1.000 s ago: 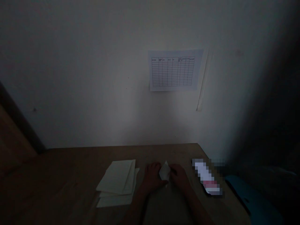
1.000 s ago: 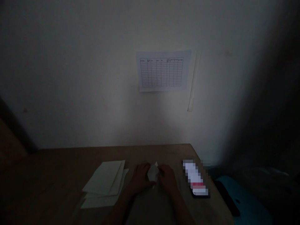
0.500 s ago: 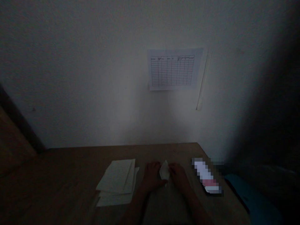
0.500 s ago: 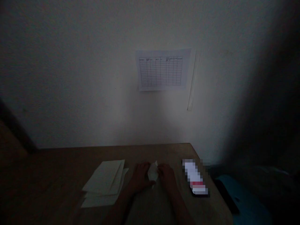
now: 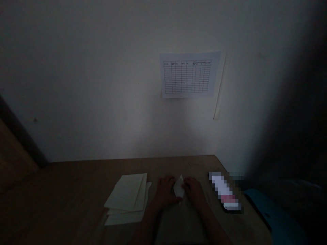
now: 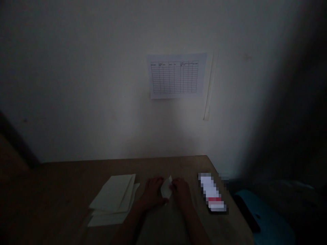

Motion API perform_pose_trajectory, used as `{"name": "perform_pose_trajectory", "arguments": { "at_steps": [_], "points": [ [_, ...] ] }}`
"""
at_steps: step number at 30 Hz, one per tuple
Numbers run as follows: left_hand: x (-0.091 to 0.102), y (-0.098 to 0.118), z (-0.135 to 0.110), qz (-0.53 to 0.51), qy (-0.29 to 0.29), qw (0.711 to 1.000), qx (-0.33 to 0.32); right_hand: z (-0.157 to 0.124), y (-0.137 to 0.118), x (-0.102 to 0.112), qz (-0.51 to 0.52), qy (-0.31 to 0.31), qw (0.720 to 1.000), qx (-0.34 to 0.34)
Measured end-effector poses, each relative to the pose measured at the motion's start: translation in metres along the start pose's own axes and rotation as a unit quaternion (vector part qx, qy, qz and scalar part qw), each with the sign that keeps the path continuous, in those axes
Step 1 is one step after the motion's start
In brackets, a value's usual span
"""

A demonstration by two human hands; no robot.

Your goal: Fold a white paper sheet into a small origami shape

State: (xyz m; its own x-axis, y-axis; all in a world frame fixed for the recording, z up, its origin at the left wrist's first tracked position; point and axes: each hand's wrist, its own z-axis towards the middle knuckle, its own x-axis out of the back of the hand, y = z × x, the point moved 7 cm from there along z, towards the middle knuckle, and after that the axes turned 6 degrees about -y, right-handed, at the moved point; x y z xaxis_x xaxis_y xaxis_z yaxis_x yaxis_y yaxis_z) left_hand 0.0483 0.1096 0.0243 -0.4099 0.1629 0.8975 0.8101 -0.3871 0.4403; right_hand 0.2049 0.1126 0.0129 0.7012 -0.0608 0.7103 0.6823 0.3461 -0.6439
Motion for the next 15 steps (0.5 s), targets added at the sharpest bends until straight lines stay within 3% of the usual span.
{"name": "perform_pose_trajectory", "arguments": {
  "at_steps": [9, 15],
  "points": [
    [-0.0002, 0.0007, -0.0006, -0.017, -0.014, 1.0, -0.016, 0.0007, 0.0053, -0.0015, -0.012, 0.014, 1.0, -0.016],
    [0.0004, -0.0053, 0.0013, -0.056, 0.029, 0.998, -0.018, 0.0001, 0.0066, -0.0015, -0.033, 0.021, 0.999, -0.021]
  ]
}}
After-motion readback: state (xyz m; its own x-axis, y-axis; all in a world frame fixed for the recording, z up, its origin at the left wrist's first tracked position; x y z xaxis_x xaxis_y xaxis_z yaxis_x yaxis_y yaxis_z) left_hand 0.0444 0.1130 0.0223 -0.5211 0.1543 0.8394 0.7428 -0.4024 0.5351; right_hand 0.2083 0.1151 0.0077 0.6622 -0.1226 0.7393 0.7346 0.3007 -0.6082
